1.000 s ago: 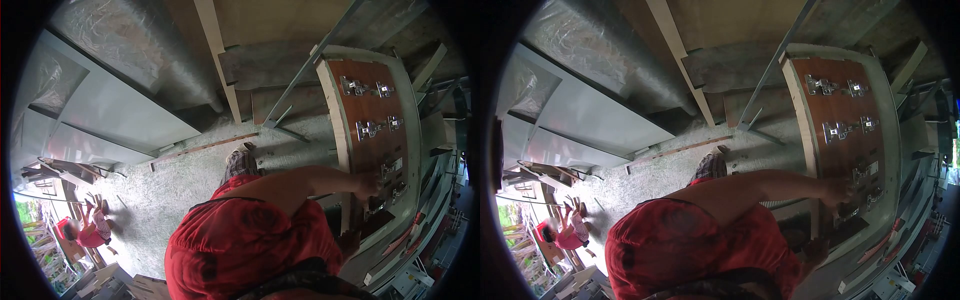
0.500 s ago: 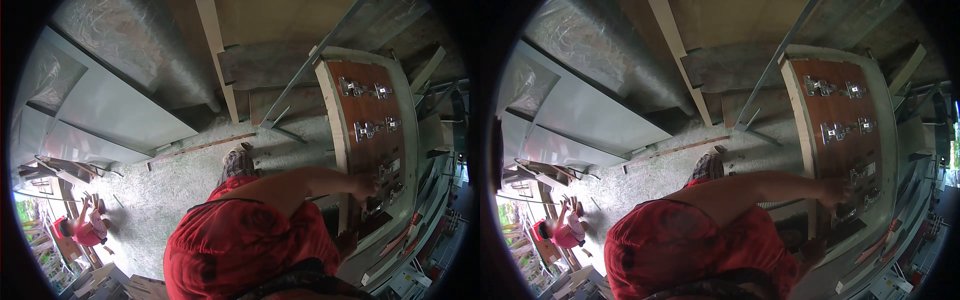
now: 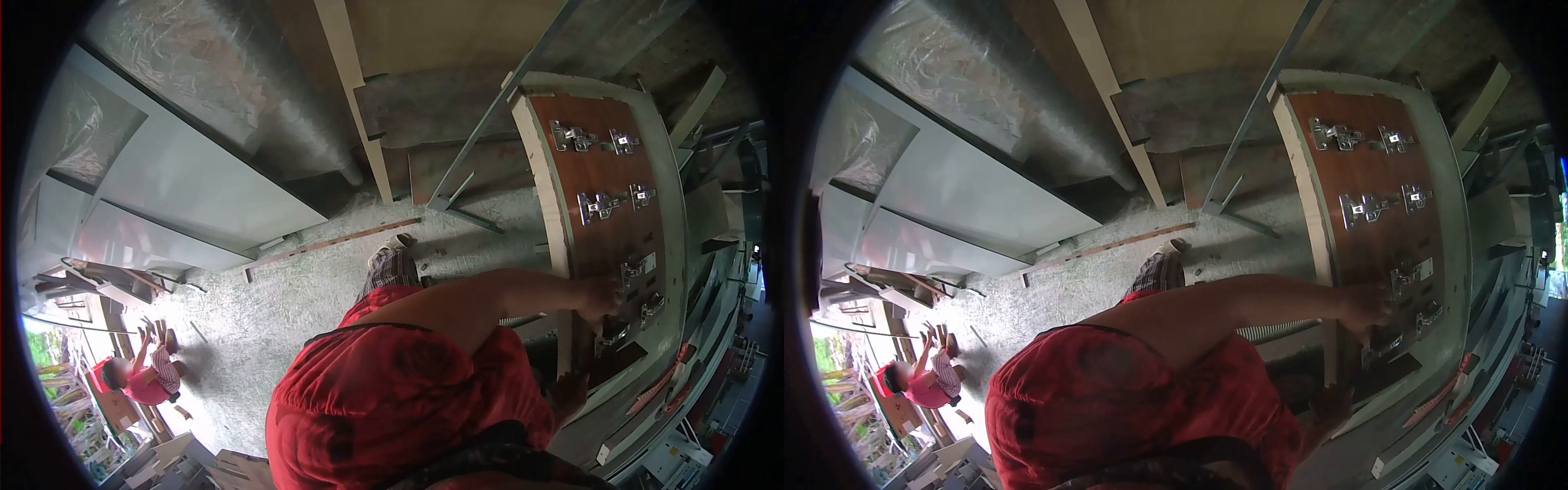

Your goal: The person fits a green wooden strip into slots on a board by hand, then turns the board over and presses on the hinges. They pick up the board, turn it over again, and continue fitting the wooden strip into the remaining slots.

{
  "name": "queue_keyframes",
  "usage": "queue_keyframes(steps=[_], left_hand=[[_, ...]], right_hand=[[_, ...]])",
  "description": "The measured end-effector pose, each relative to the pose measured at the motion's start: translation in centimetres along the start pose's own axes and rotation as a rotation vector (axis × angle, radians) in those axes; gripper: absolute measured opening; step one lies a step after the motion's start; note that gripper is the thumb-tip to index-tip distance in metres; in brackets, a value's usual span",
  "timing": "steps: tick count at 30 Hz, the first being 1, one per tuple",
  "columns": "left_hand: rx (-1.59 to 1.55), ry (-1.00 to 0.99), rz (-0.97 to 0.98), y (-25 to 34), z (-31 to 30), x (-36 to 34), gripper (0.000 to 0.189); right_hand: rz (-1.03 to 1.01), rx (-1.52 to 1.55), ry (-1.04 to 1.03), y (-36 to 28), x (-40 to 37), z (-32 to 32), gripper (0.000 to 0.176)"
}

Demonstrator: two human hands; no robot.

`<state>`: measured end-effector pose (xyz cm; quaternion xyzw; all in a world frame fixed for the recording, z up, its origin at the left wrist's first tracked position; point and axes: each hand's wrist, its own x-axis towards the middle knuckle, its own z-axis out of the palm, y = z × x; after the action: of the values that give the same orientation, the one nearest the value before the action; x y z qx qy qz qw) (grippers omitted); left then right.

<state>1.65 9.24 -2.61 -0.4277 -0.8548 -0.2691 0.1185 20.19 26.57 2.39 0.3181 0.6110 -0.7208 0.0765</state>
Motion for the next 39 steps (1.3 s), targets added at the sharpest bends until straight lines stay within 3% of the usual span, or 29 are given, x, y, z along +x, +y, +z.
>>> queue_keyframes(steps=[3, 7, 10, 12, 16, 25, 27, 28, 30, 31, 33, 35, 36, 37, 39], left_hand=[[-0.001, 0.016, 0.000, -0.2, 0.6, 0.1, 0.064], [-0.002, 0.084, 0.011, -0.3, 1.2, 0.2, 0.062], [-0.004, 0.074, 0.012, -0.2, 0.9, 0.1, 0.061], [-0.005, 0.068, 0.014, -0.2, 0.8, 0.0, 0.061], [-0.005, 0.085, 0.014, -0.2, 0.8, 0.0, 0.062], [-0.040, 0.051, 0.006, 0.0, 0.0, -0.1, 0.062], [-0.077, 0.050, 0.013, 0.0, 0.1, -0.3, 0.062], [-0.067, 0.106, 0.008, 0.0, 0.2, -0.4, 0.061], [-0.066, 0.154, 0.049, 0.1, 0.2, -0.5, 0.059], [-0.100, 0.171, 0.036, 0.0, -0.1, -0.7, 0.058], [-0.153, 0.169, 0.036, 0.1, -1.0, -0.9, 0.055], [-0.171, 0.147, 0.055, -0.1, -1.3, -0.9, 0.054], [-0.175, 0.140, 0.068, -0.2, -1.4, -0.9, 0.054], [-0.184, 0.111, 0.059, 0.1, -2.2, -1.0, 0.053], [-0.177, 0.071, 0.045, 0.5, -2.9, -1.1, 0.052]], right_hand=[[0.132, 0.127, 0.001, 0.2, 1.0, -0.4, 0.039], [0.148, 0.232, 0.011, 0.1, 0.8, 0.1, 0.041], [0.140, 0.178, 0.132, 0.0, 0.2, 0.8, 0.041], [-0.010, -0.015, 0.139, 0.4, 0.3, 0.5, 0.039], [-0.033, 0.040, 0.129, 1.2, 1.3, -0.7, 0.037], [0.153, 0.112, -0.028, 1.5, 3.5, -3.8, 0.033], [0.178, 0.149, -0.159, 1.4, 3.6, -4.4, 0.027], [0.172, 0.160, -0.153, 3.9, 9.4, -8.4, 0.027], [-0.331, -0.659, -0.167, 8.2, 14.8, -15.7, 0.043], [-0.343, -0.635, -0.124, 7.5, 12.9, -14.4, 0.043], [-0.182, -0.289, -0.099, 5.2, 8.5, -9.6, 0.032], [-0.243, -0.358, -0.020, 2.4, 2.8, -3.7, 0.029], [-0.211, -0.254, 0.049, 1.5, 0.5, -1.0, 0.029], [-0.182, -0.146, 0.118, 0.8, -0.9, 0.5, 0.029], [-0.100, 0.041, 0.055, 1.7, 0.0, -0.8, 0.028]])
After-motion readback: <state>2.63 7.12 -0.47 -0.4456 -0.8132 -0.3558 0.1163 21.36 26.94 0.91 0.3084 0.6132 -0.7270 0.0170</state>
